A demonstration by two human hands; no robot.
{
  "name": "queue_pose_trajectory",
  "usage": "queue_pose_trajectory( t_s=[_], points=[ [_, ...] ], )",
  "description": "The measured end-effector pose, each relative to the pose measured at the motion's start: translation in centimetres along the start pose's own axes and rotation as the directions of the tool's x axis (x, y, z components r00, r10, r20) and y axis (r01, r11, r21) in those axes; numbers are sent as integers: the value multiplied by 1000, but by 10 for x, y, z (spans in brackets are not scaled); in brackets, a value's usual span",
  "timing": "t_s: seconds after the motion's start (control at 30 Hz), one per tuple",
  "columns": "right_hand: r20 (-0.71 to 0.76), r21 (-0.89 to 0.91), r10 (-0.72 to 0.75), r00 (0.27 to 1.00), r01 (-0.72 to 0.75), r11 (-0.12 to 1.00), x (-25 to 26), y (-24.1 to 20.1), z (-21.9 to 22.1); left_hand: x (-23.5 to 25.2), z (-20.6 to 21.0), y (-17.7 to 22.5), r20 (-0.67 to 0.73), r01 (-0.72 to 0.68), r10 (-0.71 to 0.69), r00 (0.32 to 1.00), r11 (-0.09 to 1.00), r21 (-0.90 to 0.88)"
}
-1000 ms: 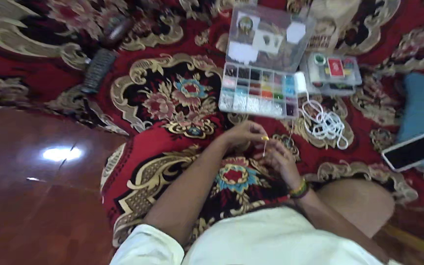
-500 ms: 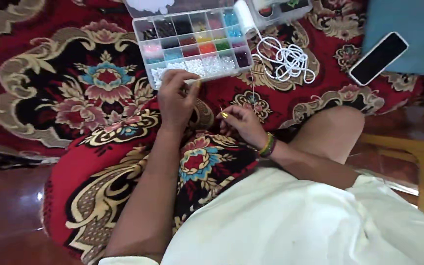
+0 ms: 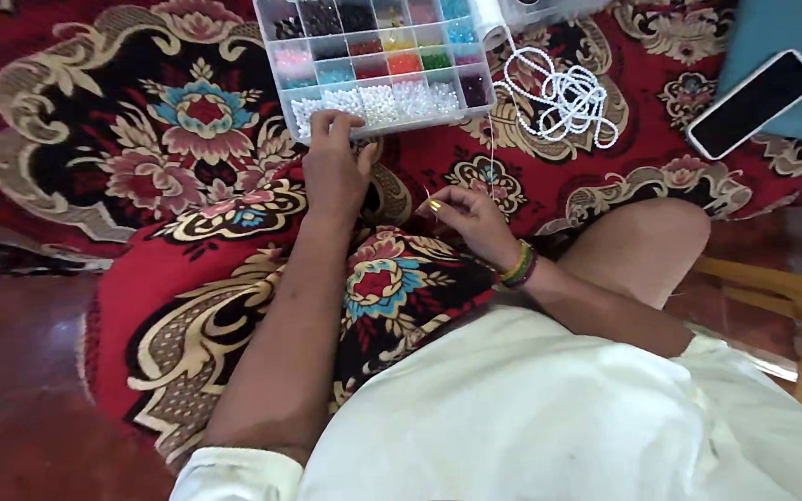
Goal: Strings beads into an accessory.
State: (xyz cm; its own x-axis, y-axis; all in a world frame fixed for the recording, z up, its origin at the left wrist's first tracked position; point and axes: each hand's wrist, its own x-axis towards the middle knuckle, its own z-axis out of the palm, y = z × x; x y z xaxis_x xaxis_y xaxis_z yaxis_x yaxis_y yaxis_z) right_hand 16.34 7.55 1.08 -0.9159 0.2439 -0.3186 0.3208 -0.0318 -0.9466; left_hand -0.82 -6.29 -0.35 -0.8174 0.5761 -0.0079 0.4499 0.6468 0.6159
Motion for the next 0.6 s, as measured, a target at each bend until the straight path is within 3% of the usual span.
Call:
queue_pose_trajectory(
  t_s=[0.23,0.6],
  points=[
    [51,-225,-39,998,49,973,6,10,-6,5,9,-5,-100,33,-38,994,998,-59],
    [73,-190,-75,995,88,978,7,13,1,12,9,-8,-190,7,-68,980,952,-306]
  ],
)
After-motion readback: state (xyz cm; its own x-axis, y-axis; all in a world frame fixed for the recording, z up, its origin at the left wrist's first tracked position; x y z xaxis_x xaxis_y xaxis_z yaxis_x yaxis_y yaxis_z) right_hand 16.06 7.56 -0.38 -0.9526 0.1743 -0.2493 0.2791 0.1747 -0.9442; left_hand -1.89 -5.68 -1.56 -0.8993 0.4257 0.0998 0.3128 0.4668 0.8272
